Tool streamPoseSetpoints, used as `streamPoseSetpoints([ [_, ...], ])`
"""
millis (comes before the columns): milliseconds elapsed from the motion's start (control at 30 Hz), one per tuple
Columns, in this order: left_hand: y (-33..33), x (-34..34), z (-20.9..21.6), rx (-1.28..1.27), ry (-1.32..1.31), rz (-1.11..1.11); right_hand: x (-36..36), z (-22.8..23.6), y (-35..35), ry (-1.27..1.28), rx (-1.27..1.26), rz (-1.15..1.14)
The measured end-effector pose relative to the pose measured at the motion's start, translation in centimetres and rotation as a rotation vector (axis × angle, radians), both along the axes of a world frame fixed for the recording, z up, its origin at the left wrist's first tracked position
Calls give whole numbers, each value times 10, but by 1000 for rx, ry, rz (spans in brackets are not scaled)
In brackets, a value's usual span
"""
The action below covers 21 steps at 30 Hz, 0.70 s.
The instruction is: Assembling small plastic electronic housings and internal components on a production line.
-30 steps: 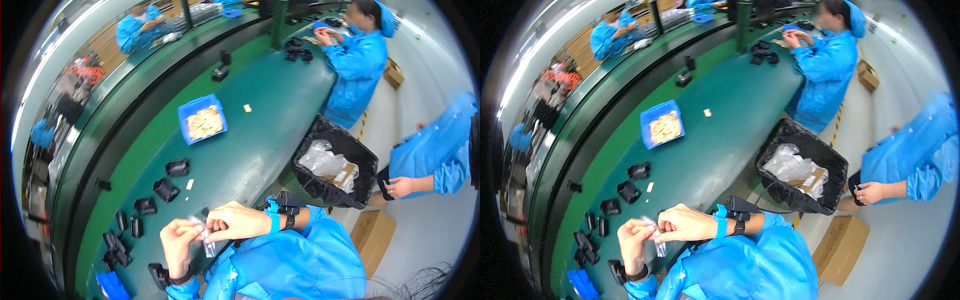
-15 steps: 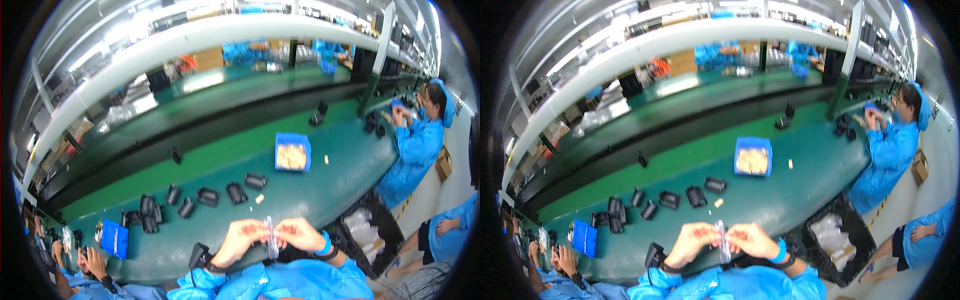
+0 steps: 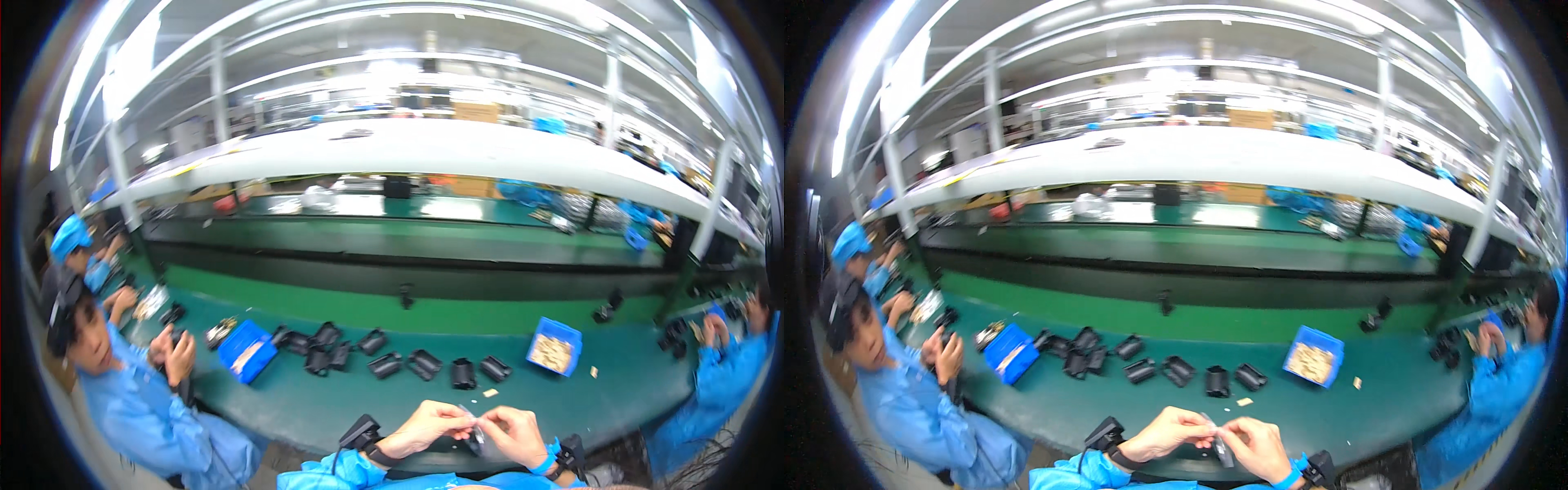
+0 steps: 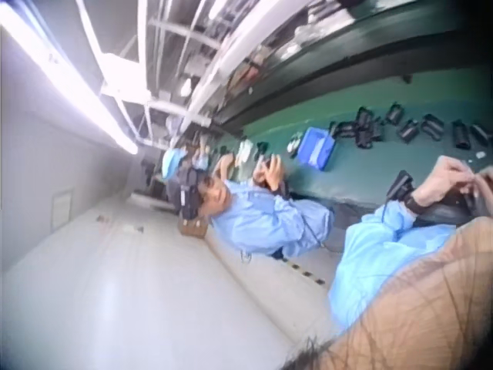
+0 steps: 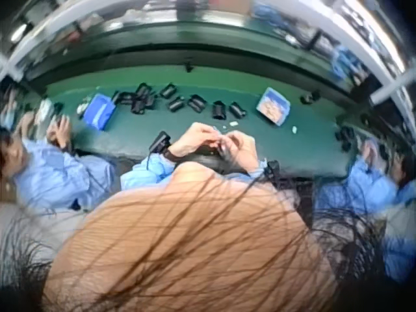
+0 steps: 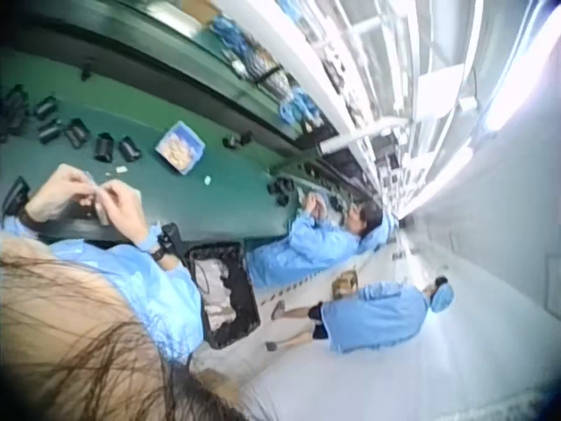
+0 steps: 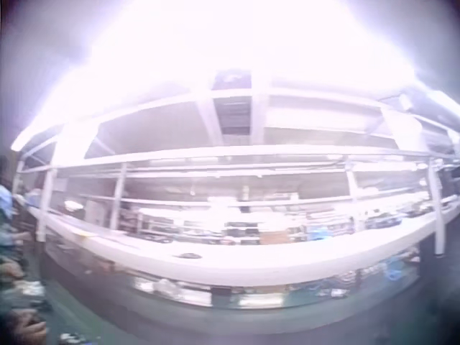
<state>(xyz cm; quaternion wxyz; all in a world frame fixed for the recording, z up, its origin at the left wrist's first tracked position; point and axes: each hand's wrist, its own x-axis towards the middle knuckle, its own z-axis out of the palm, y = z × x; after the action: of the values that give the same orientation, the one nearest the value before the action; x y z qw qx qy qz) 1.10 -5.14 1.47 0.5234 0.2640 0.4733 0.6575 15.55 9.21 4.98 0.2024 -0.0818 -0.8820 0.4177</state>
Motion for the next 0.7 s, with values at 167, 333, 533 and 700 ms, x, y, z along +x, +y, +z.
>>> streamPoseSetpoints([
  [167,-8,8,-22,111,79,59,-2,40,-31,-157,4,164],
  [333,-16,13,-32,184,153,76,-11,26,-18,-255,-339,355],
  [533,-25,15,-27,198,186,139,-19,1,-8,-491,-666,396],
  [700,-36,19,-14,57,258,213,-43,-29,35,-708,-784,518],
])
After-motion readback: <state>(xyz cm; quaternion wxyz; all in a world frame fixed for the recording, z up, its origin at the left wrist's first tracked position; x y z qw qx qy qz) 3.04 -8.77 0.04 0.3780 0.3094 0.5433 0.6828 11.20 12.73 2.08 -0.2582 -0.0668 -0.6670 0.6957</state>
